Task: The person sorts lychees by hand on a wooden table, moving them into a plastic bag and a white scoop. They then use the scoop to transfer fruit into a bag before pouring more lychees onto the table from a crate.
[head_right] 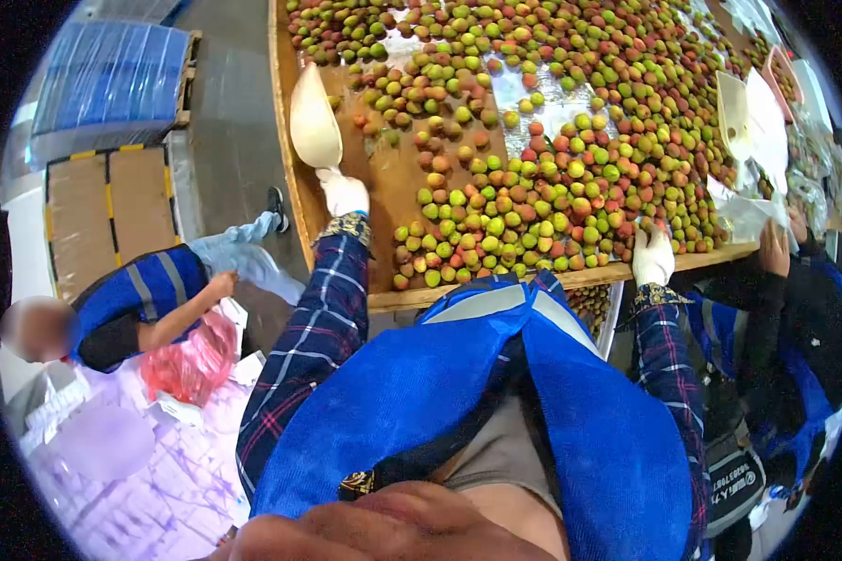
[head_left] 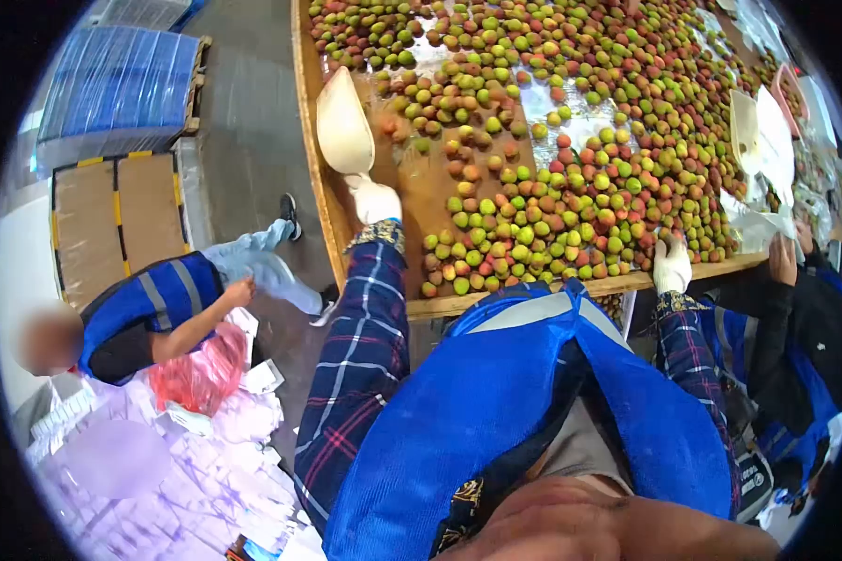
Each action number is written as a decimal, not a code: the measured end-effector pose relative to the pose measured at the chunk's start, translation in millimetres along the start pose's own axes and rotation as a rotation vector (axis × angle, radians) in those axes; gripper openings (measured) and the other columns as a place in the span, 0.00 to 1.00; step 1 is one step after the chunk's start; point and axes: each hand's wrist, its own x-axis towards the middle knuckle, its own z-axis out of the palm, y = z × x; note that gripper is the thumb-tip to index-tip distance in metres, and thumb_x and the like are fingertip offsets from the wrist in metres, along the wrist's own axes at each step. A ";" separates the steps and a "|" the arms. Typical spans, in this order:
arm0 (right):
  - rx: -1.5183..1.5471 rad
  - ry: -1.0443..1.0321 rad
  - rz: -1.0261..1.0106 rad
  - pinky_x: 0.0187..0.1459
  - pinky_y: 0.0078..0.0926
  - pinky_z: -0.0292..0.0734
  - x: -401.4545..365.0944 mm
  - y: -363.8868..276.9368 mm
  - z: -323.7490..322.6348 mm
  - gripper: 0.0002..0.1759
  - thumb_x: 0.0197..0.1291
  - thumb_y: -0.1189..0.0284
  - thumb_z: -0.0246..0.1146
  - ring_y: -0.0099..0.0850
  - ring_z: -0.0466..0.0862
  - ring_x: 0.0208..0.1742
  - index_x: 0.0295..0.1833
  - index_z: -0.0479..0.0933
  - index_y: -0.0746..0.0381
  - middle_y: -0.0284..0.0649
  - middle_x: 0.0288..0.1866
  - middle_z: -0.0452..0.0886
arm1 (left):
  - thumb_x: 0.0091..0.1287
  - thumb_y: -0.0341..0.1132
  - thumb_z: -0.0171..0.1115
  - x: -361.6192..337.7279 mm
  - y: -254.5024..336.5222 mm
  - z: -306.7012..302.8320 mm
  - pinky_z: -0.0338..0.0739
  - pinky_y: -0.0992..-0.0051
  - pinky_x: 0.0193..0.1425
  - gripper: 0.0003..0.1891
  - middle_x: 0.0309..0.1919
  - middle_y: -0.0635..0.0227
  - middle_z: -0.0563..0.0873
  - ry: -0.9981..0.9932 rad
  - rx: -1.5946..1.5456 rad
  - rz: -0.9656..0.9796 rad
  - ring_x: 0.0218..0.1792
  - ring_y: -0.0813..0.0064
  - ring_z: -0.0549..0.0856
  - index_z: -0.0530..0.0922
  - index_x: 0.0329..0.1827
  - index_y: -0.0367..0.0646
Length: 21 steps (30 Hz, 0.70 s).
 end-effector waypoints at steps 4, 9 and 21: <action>0.012 -0.014 0.032 0.66 0.49 0.82 -0.3 -4.8 -4.1 0.23 0.76 0.53 0.65 0.54 0.88 0.64 0.65 0.87 0.55 0.53 0.62 0.90 | 0.78 0.35 0.57 -3.2 38.9 -39.2 0.77 0.51 0.74 0.26 0.69 0.43 0.86 -0.261 0.423 0.381 0.66 0.42 0.86 0.80 0.72 0.23; 0.019 -0.012 0.050 0.65 0.48 0.82 -1.7 -8.3 -5.2 0.22 0.75 0.54 0.66 0.53 0.88 0.62 0.65 0.87 0.55 0.52 0.60 0.90 | 0.75 0.35 0.58 -64.8 125.4 -46.9 0.81 0.53 0.69 0.34 0.64 0.40 0.88 -0.169 -0.616 0.412 0.62 0.39 0.87 0.67 0.84 0.35; 0.020 -0.025 0.097 0.65 0.47 0.83 2.8 -7.1 -3.3 0.20 0.76 0.56 0.66 0.51 0.89 0.62 0.65 0.87 0.55 0.49 0.59 0.91 | 0.76 0.42 0.66 -82.7 219.1 -67.4 0.85 0.56 0.51 0.22 0.51 0.35 0.89 -0.025 -0.951 0.592 0.52 0.47 0.90 0.80 0.63 0.34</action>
